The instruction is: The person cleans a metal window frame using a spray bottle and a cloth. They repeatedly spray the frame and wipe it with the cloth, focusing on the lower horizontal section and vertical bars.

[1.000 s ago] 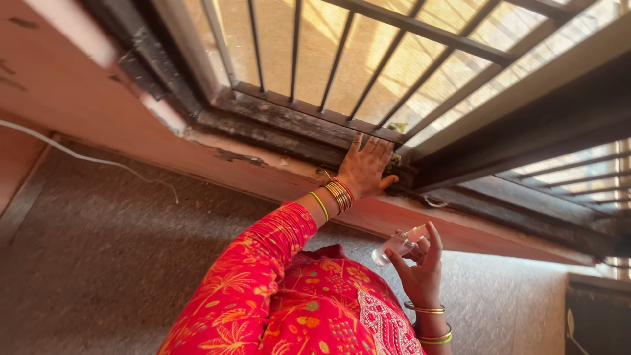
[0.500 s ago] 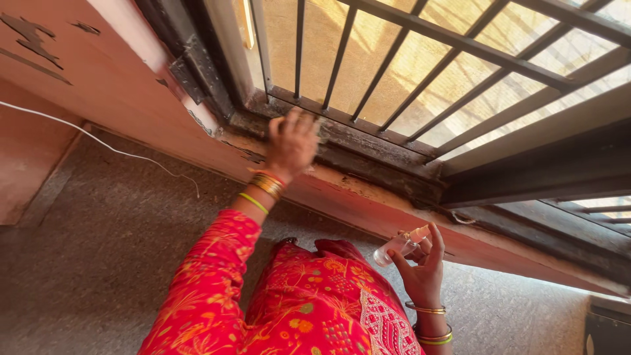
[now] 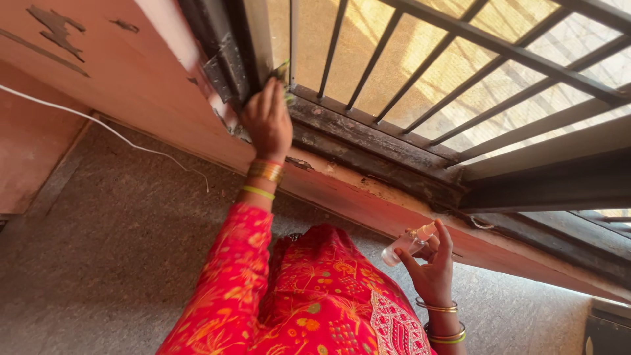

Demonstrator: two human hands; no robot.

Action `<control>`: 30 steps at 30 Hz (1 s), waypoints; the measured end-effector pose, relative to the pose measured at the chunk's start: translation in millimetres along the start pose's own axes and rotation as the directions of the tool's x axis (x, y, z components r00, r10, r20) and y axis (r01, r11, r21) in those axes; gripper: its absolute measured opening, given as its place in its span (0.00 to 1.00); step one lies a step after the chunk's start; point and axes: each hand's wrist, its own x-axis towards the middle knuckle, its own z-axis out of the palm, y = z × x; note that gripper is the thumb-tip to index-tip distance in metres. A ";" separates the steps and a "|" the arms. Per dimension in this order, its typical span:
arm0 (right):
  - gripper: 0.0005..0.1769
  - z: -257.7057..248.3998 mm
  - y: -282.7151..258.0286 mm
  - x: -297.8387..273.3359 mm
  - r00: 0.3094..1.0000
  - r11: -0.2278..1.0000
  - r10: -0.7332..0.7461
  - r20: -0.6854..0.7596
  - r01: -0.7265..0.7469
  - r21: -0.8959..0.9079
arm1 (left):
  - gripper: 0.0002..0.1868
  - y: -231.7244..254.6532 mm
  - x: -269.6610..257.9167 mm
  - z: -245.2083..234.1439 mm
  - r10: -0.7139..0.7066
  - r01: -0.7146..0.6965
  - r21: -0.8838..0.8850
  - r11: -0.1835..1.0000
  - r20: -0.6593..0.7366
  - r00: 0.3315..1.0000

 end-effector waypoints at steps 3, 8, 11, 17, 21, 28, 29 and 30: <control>0.56 4.9 -4.1 3.1 0.998 0.999 -0.038 0.045 0.038 0.011 | 0.24 15.2 -1.7 -7.2 -0.030 0.033 -0.019 0.999 0.128 0.991; 0.56 14.2 -7.9 -5.6 0.999 1.000 -0.009 0.054 0.008 0.014 | 0.25 23.9 -10.9 -26.8 -0.043 0.015 0.115 0.993 0.243 0.969; 0.56 9.7 -6.5 -10.5 1.000 1.000 0.016 0.024 -0.016 -0.004 | 0.22 21.7 -15.7 -22.5 -0.062 0.039 0.087 0.995 0.275 0.959; 0.58 -11.4 -6.7 -6.3 0.996 0.988 -0.084 0.022 0.087 -0.124 | 0.17 22.9 -47.5 -9.2 -0.106 0.135 -0.112 0.985 0.234 0.967; 0.58 -27.7 -21.4 10.4 0.976 0.968 -0.216 0.012 0.216 -0.127 | 0.17 66.6 -62.2 -12.4 -0.041 0.109 -0.261 0.959 0.252 0.967; 0.57 -30.2 -35.7 6.0 0.965 0.967 -0.256 -0.050 0.256 -0.020 | 0.18 186.3 -77.6 -22.7 0.257 -0.025 -0.597 0.802 0.306 0.917; 0.58 -30.8 -33.9 1.5 0.965 0.967 -0.254 -0.060 0.252 -0.036 | 0.19 205.2 -83.1 -23.7 0.330 -0.100 -0.612 0.785 0.276 0.903; 0.58 -33.0 -31.7 -2.9 0.968 0.970 -0.242 -0.063 0.240 -0.048 | 0.21 223.1 -88.6 -24.6 0.402 -0.173 -0.624 0.762 0.245 0.882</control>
